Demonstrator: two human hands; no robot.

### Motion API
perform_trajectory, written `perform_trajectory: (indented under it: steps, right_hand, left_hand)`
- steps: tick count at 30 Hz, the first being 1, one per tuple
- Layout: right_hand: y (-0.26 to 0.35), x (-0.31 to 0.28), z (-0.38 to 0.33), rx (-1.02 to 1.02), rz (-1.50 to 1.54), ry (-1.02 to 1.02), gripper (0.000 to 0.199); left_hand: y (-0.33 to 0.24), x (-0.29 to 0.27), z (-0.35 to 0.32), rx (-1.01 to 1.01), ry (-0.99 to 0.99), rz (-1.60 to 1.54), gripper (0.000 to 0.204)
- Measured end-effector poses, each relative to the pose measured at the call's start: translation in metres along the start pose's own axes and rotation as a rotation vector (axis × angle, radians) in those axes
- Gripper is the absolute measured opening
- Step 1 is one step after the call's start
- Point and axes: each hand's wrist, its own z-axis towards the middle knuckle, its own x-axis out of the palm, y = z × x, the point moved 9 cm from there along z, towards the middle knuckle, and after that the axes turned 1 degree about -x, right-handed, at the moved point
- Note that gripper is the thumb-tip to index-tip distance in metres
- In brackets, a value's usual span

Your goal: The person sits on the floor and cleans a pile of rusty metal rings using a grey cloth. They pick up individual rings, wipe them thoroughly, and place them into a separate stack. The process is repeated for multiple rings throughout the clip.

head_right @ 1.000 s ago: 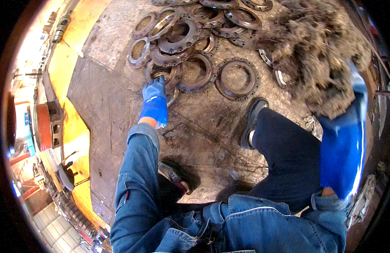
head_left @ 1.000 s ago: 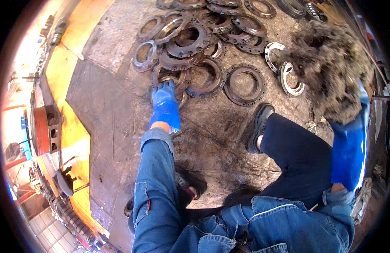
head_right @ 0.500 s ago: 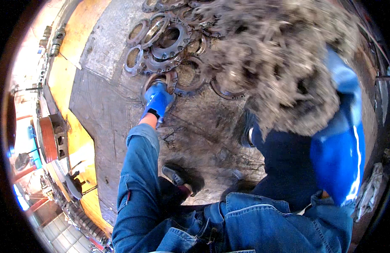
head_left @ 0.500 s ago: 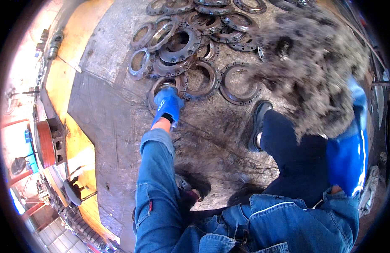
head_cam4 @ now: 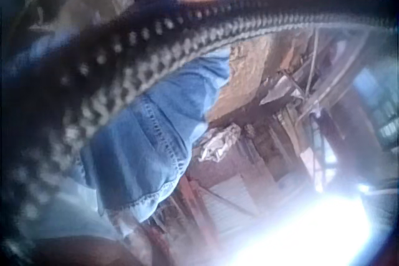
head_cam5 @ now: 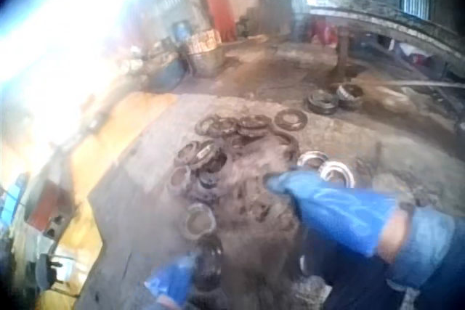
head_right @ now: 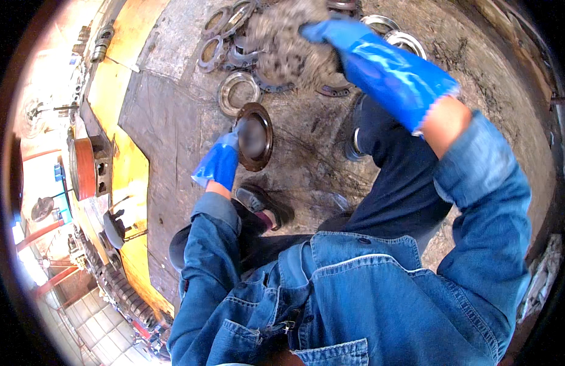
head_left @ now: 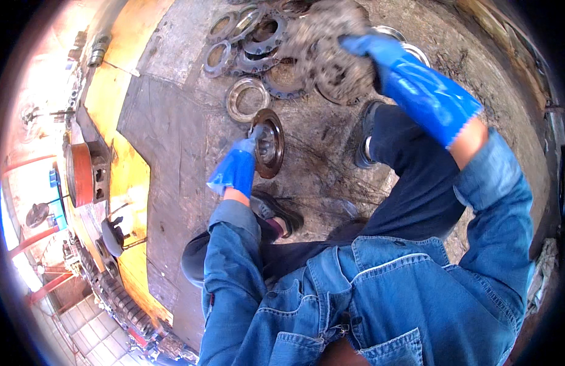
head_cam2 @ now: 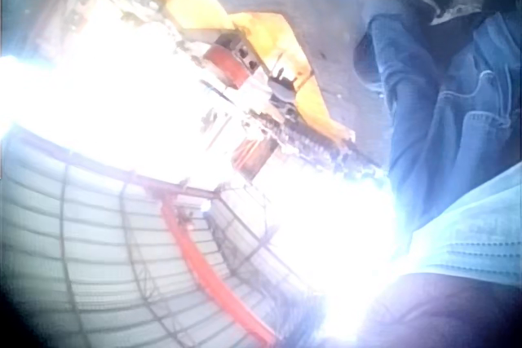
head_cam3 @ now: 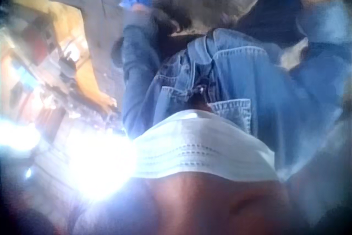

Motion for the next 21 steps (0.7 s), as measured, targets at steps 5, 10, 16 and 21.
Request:
perform_trajectory:
  steps: [5, 10, 16, 21]
  right_hand:
    - [-0.132, -0.032, 0.055, 0.165, -0.895, -0.052, 0.064]
    - [-0.263, 0.017, 0.035, 0.067, -0.93, 0.182, 0.062]
    - [-0.33, 0.127, 0.053, -0.364, -1.442, 0.723, 0.043]
    - [-0.363, 0.136, 0.049, -1.216, -1.494, 0.851, 0.04]
  left_hand:
    - [0.066, 0.003, -0.001, -0.035, -0.067, 0.017, 0.046]
    - [0.05, -0.029, 0.011, 0.315, -0.369, 0.436, 0.047]
    - [0.056, -0.045, 0.011, 0.341, -0.39, 0.077, 0.04]
    - [0.057, -0.05, 0.006, 0.373, -0.441, 0.087, 0.039]
